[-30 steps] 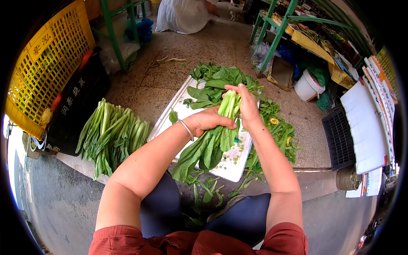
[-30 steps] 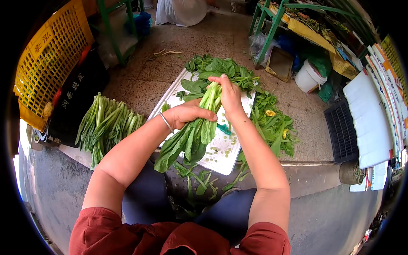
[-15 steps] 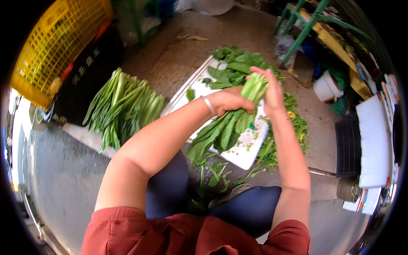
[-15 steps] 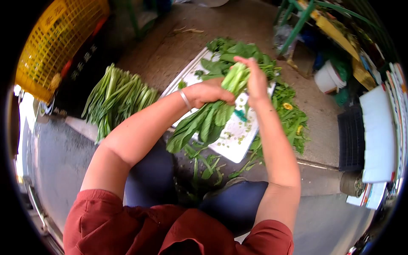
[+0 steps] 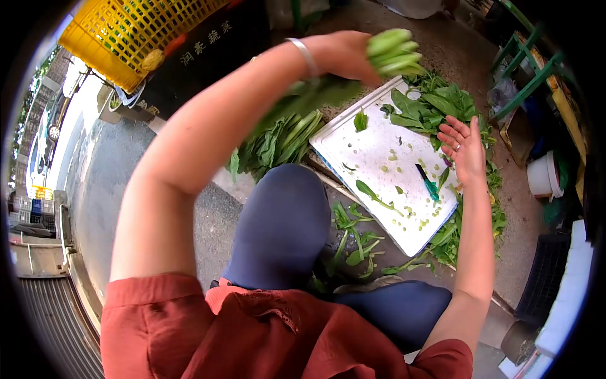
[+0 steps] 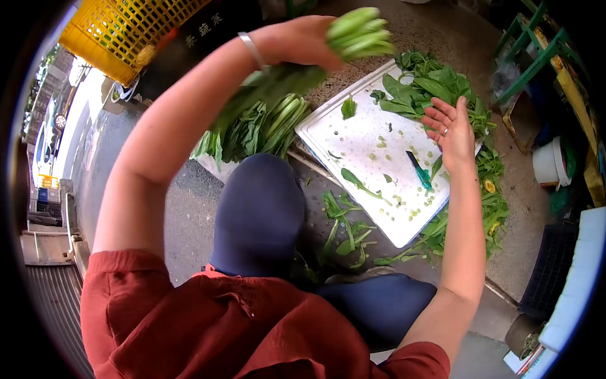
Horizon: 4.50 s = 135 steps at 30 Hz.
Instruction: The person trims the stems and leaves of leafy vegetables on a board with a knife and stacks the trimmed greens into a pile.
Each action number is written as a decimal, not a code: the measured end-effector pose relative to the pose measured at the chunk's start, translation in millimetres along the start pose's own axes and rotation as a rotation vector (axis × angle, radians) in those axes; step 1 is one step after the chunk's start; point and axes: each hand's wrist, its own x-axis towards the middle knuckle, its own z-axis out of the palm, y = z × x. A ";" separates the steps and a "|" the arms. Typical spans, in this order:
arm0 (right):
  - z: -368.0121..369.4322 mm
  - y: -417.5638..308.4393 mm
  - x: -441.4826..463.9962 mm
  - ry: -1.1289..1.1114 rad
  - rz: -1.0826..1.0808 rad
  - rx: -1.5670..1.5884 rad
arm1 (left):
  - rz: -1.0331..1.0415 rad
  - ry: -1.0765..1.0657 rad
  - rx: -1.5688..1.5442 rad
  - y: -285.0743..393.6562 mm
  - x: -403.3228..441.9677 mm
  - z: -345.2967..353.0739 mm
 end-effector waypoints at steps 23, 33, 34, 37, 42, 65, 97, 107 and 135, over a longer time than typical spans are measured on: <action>-114.5 154.4 40.8 0.200 0.124 -1.012 | -0.438 0.060 0.339 -209.6 -59.4 -20.9; -105.0 145.8 46.6 0.141 0.207 -0.966 | -0.642 0.029 0.447 -187.8 -72.1 -10.6; -102.6 144.3 44.7 0.094 0.177 -1.064 | -0.640 0.030 0.448 -188.7 -74.4 -9.3; -98.7 142.3 33.9 0.046 0.151 -1.097 | -0.636 0.052 0.470 -188.6 -78.6 -7.2; -103.9 140.7 23.1 -0.014 0.284 -1.082 | -0.660 0.026 0.429 -192.0 -77.0 -7.0; -99.5 138.0 14.6 -0.124 0.279 -1.202 | -0.645 0.080 0.393 -172.8 -84.8 -9.2; -98.4 137.6 13.1 -0.112 0.247 -1.227 | -0.371 0.548 0.520 -155.8 -111.4 12.1; -94.2 124.8 11.8 -0.119 0.277 -1.325 | -0.442 0.617 0.491 -149.2 -104.0 28.6; -121.8 120.0 -2.4 0.358 0.343 -1.357 | -0.272 0.598 0.407 -178.4 -101.9 32.2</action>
